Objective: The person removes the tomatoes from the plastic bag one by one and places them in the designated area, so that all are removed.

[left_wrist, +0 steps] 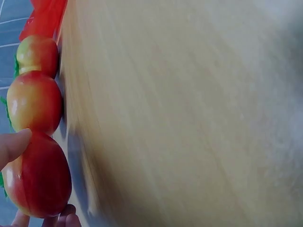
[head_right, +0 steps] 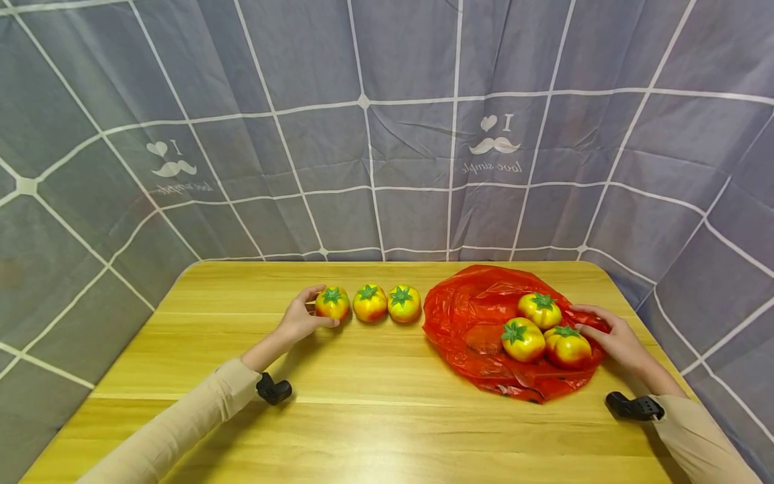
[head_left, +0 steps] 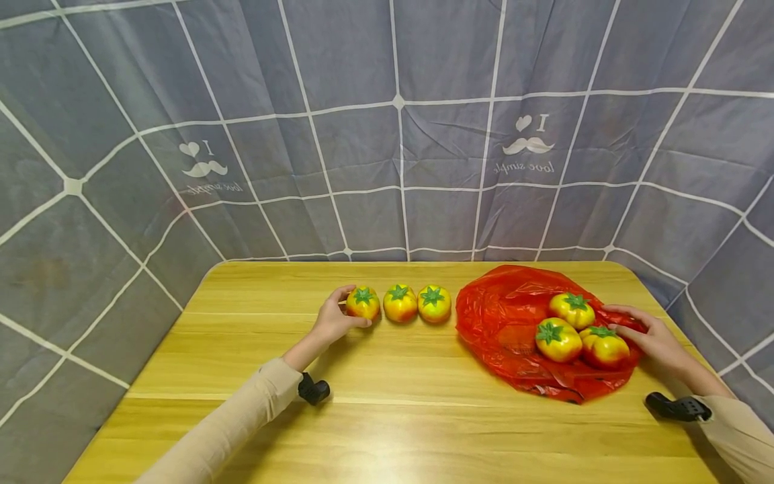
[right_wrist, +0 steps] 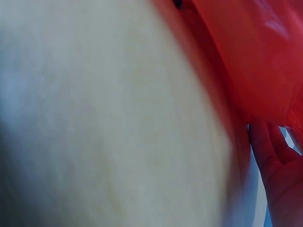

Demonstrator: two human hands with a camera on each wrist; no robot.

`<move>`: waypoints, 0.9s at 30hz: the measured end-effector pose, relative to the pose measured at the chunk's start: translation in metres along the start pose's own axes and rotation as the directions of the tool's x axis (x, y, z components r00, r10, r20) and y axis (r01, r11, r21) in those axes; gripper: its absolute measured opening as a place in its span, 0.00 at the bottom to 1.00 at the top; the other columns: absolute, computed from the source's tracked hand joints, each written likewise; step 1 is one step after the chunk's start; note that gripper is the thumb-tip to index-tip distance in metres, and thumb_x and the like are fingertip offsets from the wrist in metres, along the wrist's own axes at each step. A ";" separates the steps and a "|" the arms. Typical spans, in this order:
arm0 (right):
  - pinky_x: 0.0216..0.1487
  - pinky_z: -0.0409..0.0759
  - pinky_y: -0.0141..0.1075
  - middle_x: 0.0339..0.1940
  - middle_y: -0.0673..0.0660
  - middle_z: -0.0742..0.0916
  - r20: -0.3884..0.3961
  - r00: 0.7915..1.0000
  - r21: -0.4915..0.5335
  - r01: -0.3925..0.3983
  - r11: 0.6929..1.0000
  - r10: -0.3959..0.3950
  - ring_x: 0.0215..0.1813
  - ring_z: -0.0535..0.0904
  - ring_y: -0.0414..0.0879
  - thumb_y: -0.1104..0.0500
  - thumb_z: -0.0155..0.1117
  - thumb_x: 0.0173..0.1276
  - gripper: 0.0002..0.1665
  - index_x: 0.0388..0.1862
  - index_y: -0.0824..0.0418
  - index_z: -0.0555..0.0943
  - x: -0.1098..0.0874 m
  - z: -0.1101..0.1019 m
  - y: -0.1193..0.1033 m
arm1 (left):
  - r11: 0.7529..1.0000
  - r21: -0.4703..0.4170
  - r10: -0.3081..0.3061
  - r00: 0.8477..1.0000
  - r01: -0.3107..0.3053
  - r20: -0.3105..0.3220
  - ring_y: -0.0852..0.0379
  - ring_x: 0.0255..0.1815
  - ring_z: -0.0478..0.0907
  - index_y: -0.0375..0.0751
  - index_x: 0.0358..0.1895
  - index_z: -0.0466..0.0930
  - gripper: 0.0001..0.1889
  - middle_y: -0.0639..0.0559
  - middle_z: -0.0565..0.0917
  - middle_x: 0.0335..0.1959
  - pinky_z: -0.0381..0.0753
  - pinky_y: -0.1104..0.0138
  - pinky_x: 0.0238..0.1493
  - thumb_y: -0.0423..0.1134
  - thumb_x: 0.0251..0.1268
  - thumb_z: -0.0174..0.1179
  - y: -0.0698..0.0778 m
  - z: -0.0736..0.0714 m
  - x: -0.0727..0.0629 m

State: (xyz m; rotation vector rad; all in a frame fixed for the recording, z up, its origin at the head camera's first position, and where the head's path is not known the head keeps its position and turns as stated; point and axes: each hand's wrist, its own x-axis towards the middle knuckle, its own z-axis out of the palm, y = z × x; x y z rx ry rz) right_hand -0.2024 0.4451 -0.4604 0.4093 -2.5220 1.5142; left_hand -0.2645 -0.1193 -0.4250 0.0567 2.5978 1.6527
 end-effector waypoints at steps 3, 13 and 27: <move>0.41 0.73 0.13 0.45 0.25 0.81 0.003 1.000 0.001 0.002 1.000 -0.002 0.44 0.76 0.19 0.73 0.55 0.66 0.24 0.57 0.53 0.79 0.000 0.000 0.000 | 1.000 -0.012 0.003 1.000 -0.003 -0.015 0.39 0.59 0.71 0.35 0.68 0.62 0.42 0.34 0.68 0.65 0.73 0.52 0.62 0.26 0.45 0.71 -0.002 0.001 0.002; 0.41 0.74 0.14 0.46 0.26 0.81 0.018 1.000 0.001 0.009 1.000 -0.009 0.44 0.76 0.19 0.73 0.55 0.66 0.24 0.57 0.53 0.79 0.003 -0.003 0.001 | 1.000 -0.016 0.020 1.000 -0.020 -0.016 0.39 0.58 0.72 0.35 0.68 0.63 0.43 0.35 0.69 0.65 0.73 0.52 0.62 0.26 0.44 0.72 -0.004 0.004 0.008; 0.41 0.75 0.15 0.46 0.24 0.80 0.030 0.999 -0.033 -0.019 0.999 0.020 0.45 0.75 0.19 0.71 0.56 0.67 0.21 0.57 0.56 0.78 0.003 -0.003 -0.006 | 1.000 0.012 0.021 1.000 -0.021 -0.011 0.40 0.57 0.73 0.36 0.68 0.64 0.43 0.35 0.70 0.63 0.74 0.53 0.60 0.28 0.43 0.73 -0.008 0.006 0.012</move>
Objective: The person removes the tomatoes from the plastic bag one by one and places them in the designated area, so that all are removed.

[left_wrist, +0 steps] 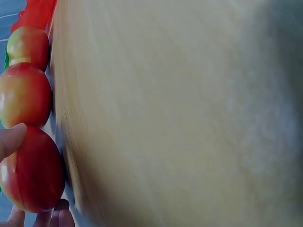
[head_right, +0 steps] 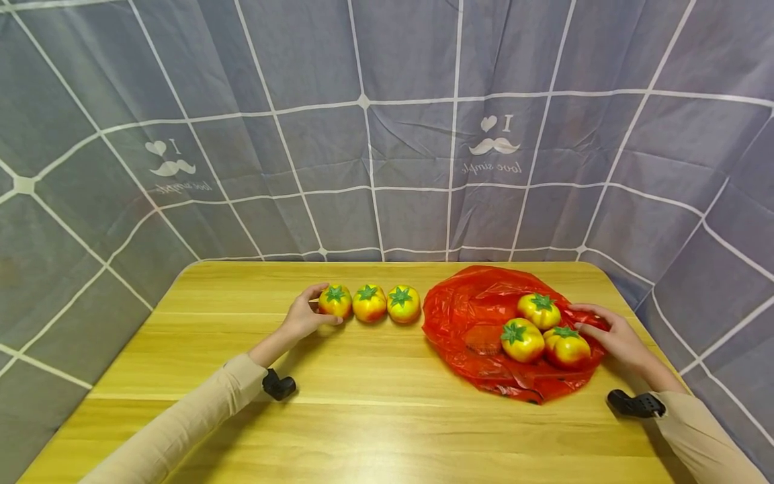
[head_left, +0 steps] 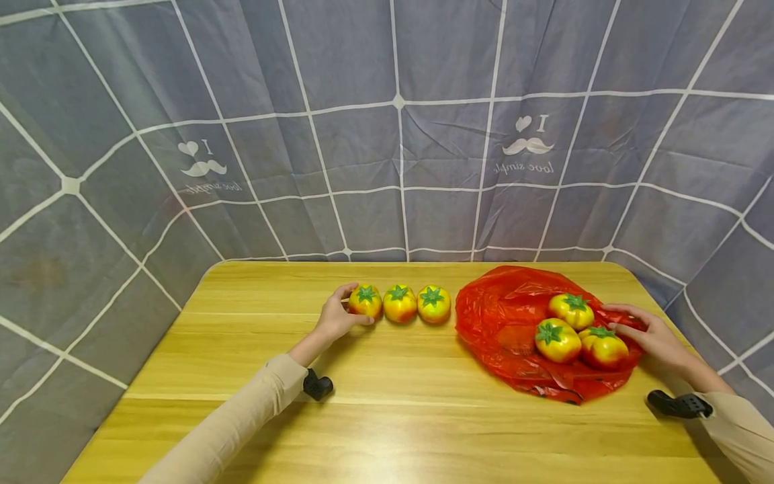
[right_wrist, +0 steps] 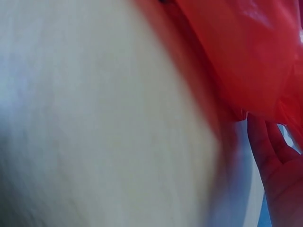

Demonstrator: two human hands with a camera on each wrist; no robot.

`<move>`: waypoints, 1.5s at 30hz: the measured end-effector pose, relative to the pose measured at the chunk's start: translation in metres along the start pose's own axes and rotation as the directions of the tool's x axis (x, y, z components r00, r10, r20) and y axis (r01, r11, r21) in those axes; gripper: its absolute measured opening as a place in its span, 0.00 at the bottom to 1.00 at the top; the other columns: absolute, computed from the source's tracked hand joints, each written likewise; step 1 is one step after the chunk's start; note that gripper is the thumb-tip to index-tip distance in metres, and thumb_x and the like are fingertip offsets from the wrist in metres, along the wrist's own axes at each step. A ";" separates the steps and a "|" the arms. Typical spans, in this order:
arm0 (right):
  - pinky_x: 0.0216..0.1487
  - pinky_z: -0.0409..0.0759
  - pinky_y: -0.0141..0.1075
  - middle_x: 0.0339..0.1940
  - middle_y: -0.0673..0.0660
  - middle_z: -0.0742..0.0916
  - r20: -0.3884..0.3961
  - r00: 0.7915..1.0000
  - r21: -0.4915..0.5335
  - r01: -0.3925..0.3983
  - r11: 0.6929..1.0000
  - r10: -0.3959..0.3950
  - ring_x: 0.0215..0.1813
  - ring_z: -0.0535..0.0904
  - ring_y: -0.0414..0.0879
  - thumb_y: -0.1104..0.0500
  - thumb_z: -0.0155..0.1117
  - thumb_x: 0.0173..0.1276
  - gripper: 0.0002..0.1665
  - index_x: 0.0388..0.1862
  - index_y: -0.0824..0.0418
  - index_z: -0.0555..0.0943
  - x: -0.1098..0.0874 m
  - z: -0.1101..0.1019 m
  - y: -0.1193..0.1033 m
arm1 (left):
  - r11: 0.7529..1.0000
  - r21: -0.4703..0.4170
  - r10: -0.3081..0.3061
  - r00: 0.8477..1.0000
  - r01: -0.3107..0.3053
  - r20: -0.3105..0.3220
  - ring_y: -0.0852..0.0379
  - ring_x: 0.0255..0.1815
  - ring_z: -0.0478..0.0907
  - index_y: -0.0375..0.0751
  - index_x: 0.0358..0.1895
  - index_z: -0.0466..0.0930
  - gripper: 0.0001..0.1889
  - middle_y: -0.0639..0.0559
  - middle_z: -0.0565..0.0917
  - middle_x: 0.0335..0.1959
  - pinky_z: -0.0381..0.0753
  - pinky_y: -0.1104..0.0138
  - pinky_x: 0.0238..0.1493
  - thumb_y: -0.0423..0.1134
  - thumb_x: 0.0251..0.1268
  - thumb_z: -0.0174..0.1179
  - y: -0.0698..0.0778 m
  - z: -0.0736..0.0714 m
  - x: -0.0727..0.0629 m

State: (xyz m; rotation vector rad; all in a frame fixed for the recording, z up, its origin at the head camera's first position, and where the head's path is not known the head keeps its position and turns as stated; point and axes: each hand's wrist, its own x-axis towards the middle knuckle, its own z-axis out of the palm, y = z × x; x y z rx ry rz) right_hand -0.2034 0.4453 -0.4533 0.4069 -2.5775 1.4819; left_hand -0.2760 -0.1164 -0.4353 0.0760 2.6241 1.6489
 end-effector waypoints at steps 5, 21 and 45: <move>0.40 0.76 0.16 0.46 0.26 0.82 0.021 1.000 0.031 -0.010 0.999 0.010 0.44 0.77 0.20 0.70 0.55 0.68 0.21 0.58 0.57 0.77 -0.003 0.001 0.000 | 0.997 0.057 0.046 0.999 -0.046 0.005 0.41 0.55 0.74 0.34 0.67 0.65 0.43 0.35 0.73 0.60 0.76 0.53 0.58 0.30 0.43 0.75 -0.004 -0.001 -0.001; 0.39 0.76 0.17 0.46 0.25 0.81 0.012 1.000 0.020 -0.024 0.999 0.024 0.43 0.77 0.20 0.69 0.56 0.69 0.21 0.58 0.56 0.77 -0.004 0.000 -0.003 | 0.992 0.106 0.066 0.997 -0.069 0.038 0.40 0.57 0.75 0.34 0.67 0.64 0.43 0.34 0.73 0.60 0.76 0.52 0.60 0.31 0.43 0.75 -0.002 -0.003 0.001; 0.44 0.71 0.12 0.47 0.23 0.79 -0.008 0.999 0.001 0.043 0.999 -0.043 0.47 0.75 0.17 0.73 0.55 0.66 0.21 0.56 0.60 0.79 0.002 0.004 0.006 | 0.995 0.087 0.034 0.996 -0.042 0.088 0.38 0.63 0.70 0.34 0.68 0.61 0.43 0.31 0.70 0.64 0.73 0.51 0.62 0.30 0.45 0.74 0.002 -0.006 0.008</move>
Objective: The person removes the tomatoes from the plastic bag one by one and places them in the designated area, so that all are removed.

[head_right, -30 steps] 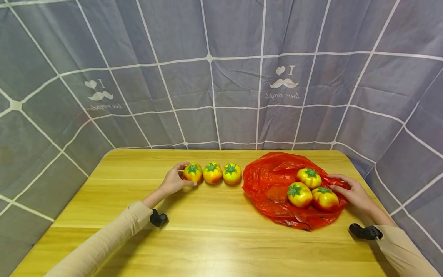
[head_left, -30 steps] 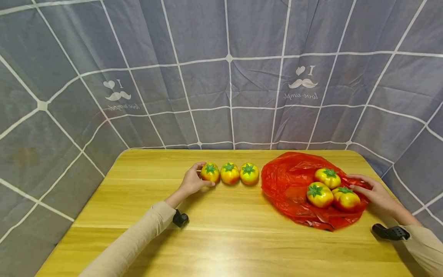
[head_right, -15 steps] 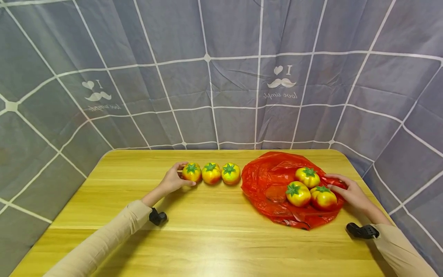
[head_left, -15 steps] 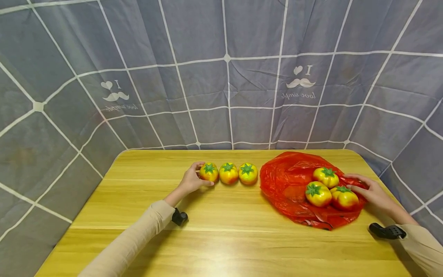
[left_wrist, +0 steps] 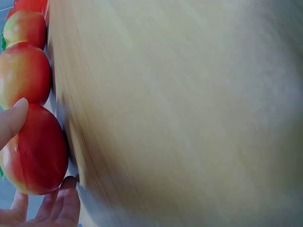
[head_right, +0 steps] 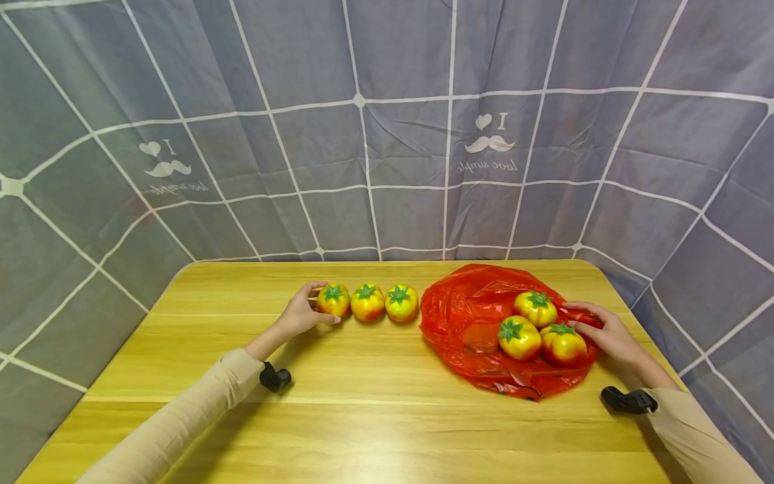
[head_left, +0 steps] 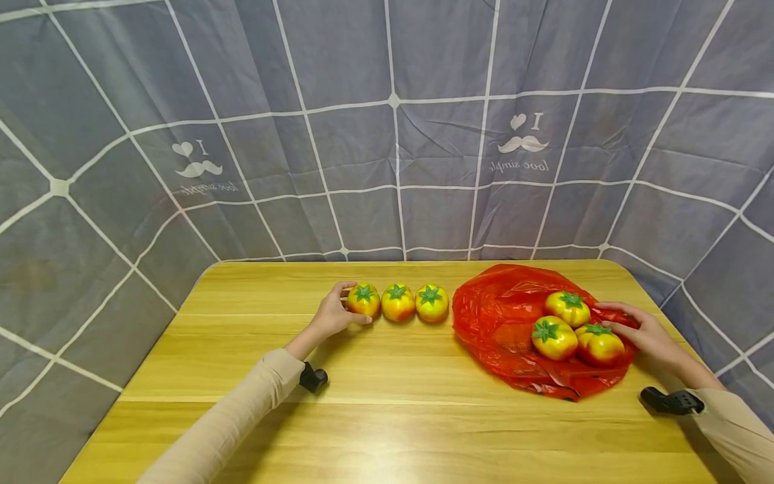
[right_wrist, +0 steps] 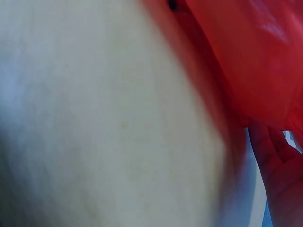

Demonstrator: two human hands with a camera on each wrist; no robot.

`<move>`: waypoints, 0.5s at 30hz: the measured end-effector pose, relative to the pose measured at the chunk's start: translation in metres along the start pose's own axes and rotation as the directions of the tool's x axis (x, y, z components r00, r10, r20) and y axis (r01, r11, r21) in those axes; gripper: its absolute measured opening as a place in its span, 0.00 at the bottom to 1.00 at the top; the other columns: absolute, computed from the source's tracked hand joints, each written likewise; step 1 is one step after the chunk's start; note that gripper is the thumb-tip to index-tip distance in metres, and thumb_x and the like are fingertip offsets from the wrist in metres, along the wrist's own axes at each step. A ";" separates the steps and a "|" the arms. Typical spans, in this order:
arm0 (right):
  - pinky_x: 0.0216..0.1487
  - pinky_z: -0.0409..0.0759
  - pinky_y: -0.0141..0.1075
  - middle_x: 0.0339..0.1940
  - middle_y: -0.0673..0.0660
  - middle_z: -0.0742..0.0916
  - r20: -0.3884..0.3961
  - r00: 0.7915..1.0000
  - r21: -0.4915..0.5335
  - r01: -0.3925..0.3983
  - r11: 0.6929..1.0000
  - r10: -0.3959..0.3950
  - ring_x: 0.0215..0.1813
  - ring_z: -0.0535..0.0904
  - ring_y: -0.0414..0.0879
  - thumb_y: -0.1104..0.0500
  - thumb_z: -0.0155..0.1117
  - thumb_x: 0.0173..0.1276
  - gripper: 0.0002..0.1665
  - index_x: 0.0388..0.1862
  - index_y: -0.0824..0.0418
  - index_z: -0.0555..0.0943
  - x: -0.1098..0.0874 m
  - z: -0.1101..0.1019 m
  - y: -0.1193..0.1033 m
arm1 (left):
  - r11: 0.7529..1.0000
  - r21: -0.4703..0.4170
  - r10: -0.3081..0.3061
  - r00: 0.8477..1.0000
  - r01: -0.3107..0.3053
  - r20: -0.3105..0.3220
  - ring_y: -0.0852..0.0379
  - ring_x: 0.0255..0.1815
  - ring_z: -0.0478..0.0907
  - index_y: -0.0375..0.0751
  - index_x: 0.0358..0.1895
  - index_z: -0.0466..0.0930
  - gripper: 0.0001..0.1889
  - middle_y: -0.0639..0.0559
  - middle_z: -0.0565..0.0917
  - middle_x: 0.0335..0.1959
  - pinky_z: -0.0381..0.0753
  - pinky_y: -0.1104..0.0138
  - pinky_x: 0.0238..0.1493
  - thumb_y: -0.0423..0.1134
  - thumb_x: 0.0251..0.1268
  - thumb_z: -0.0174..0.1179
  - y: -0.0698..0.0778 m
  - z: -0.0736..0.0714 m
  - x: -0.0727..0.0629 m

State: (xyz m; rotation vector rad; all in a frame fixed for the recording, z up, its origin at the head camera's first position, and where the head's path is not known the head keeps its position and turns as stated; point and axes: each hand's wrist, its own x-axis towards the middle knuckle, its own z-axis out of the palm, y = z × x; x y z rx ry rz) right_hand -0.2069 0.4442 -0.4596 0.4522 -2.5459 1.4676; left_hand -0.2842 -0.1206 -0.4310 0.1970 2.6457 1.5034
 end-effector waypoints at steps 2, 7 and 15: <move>0.43 0.71 0.12 0.47 0.23 0.79 -0.007 1.000 -0.007 -0.008 1.000 0.008 0.46 0.74 0.16 0.72 0.55 0.67 0.21 0.56 0.59 0.79 0.000 0.000 0.000 | 1.000 -0.004 0.002 1.000 -0.002 -0.001 0.38 0.62 0.70 0.34 0.67 0.61 0.43 0.31 0.70 0.64 0.73 0.50 0.62 0.29 0.45 0.74 0.000 0.000 0.000; 0.45 0.69 0.10 0.47 0.21 0.78 -0.025 1.000 -0.039 -0.013 0.999 0.012 0.48 0.72 0.15 0.71 0.56 0.67 0.20 0.56 0.59 0.79 0.001 -0.001 -0.001 | 0.999 -0.032 0.013 1.000 -0.014 -0.012 0.36 0.61 0.71 0.33 0.67 0.60 0.43 0.30 0.69 0.63 0.72 0.50 0.62 0.29 0.46 0.73 0.001 0.000 0.000; 0.45 0.69 0.10 0.47 0.22 0.79 -0.011 1.000 -0.038 -0.011 0.999 0.011 0.48 0.73 0.15 0.71 0.57 0.67 0.19 0.56 0.60 0.79 0.000 0.000 -0.003 | 0.999 -0.041 0.019 1.000 -0.020 -0.019 0.34 0.64 0.69 0.32 0.68 0.60 0.43 0.29 0.66 0.66 0.71 0.49 0.64 0.29 0.46 0.73 0.001 0.001 -0.003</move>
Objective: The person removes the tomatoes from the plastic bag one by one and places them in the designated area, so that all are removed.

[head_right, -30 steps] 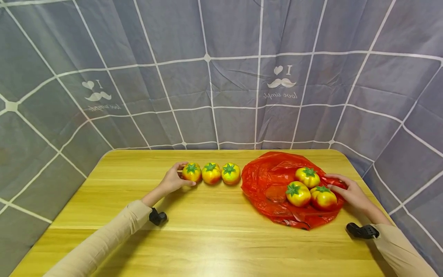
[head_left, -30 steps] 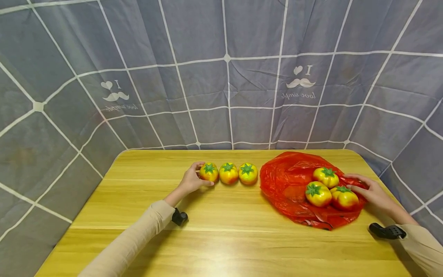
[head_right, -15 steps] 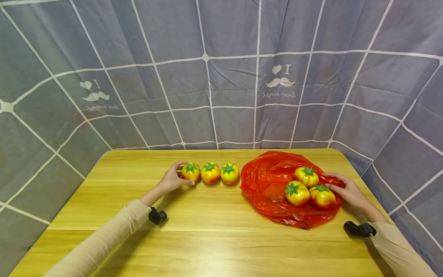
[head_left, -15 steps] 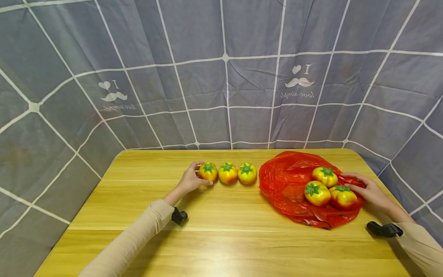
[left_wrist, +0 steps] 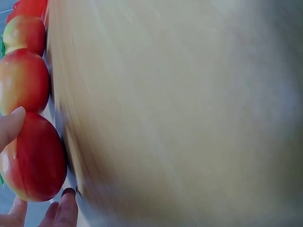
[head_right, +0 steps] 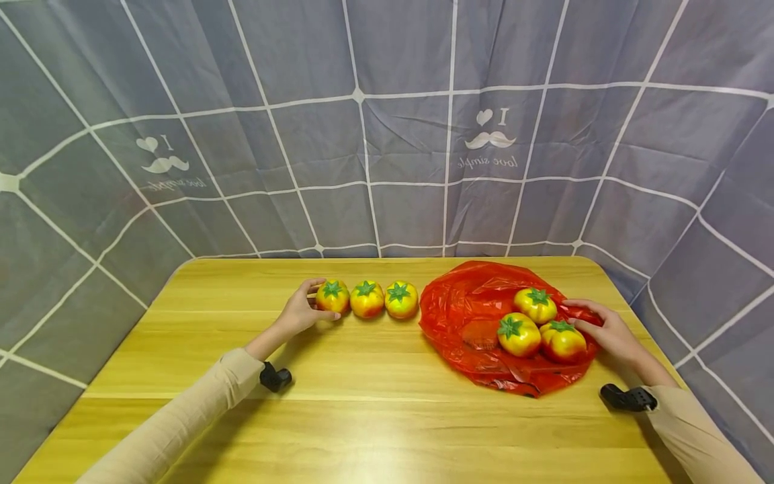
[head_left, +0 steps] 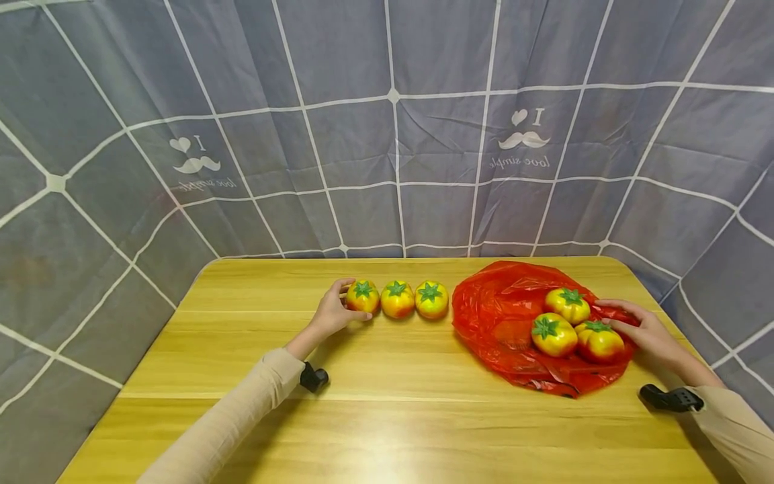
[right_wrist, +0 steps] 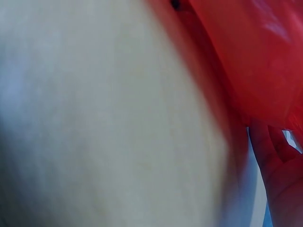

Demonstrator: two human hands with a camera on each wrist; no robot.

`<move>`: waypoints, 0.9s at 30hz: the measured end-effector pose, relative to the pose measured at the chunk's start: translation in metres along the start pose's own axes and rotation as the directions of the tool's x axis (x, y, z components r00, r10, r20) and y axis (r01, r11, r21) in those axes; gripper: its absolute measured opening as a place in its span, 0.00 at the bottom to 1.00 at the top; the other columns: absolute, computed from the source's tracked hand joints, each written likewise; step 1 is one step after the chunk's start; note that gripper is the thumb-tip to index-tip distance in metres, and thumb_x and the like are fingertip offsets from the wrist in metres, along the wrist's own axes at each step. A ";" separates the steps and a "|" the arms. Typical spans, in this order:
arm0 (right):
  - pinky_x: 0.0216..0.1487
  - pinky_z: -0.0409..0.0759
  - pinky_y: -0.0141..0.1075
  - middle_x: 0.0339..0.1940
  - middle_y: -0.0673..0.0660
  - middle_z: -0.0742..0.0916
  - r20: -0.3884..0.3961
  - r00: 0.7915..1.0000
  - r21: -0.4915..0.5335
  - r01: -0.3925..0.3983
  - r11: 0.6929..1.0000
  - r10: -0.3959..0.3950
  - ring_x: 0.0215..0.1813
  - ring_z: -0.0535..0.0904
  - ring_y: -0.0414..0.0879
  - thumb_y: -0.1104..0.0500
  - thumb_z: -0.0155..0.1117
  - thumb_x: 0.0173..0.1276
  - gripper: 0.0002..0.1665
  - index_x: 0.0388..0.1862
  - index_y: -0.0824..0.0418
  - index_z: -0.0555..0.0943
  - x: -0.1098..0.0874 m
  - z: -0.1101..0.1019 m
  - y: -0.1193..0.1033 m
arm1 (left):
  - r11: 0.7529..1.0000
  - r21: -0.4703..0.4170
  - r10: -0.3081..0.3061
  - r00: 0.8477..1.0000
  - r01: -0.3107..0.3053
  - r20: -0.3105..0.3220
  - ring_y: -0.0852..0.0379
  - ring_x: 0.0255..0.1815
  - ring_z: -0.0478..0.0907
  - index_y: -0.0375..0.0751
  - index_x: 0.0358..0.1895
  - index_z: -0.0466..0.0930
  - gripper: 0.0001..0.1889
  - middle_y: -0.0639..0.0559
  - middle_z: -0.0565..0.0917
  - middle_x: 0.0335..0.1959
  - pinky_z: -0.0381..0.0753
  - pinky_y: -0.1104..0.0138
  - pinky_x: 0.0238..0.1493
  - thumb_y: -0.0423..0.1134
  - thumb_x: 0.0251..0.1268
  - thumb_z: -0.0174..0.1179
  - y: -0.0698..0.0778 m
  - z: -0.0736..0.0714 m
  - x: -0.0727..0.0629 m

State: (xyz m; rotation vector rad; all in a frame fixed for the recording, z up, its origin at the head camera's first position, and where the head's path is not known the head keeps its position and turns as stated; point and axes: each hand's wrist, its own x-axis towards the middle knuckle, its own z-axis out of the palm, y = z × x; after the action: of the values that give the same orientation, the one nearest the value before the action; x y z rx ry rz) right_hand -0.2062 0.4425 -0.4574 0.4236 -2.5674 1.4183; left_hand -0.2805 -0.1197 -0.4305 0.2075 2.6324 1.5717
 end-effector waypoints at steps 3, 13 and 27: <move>0.45 0.68 0.10 0.47 0.21 0.78 -0.004 1.000 -0.009 -0.007 1.000 0.007 0.48 0.72 0.15 0.70 0.57 0.67 0.19 0.56 0.60 0.79 0.001 -0.001 -0.001 | 1.000 -0.010 0.006 1.000 -0.006 -0.004 0.34 0.63 0.70 0.32 0.68 0.60 0.43 0.29 0.66 0.66 0.72 0.49 0.64 0.29 0.45 0.73 -0.001 0.000 0.001; 0.44 0.69 0.11 0.47 0.22 0.78 -0.001 1.000 -0.009 0.022 1.000 -0.022 0.48 0.72 0.15 0.71 0.56 0.66 0.19 0.55 0.60 0.80 -0.001 0.000 0.000 | 1.000 0.011 0.010 0.999 -0.009 -0.040 0.35 0.60 0.72 0.32 0.69 0.59 0.45 0.28 0.65 0.66 0.71 0.48 0.63 0.29 0.44 0.73 0.003 -0.001 -0.004; 0.46 0.69 0.11 0.49 0.24 0.80 0.003 0.998 0.037 0.058 0.998 -0.059 0.49 0.73 0.16 0.74 0.55 0.66 0.21 0.55 0.60 0.80 0.000 0.001 0.001 | 0.998 0.046 0.047 0.988 -0.041 -0.149 0.32 0.66 0.64 0.34 0.69 0.58 0.44 0.32 0.62 0.69 0.68 0.45 0.64 0.28 0.46 0.72 0.020 -0.003 -0.019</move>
State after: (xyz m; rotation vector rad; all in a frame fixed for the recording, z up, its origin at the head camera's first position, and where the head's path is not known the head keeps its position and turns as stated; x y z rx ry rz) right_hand -0.2068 0.4420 -0.4582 0.5033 -2.5132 1.4486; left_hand -0.2604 -0.1157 -0.4114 0.1563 2.7956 1.6046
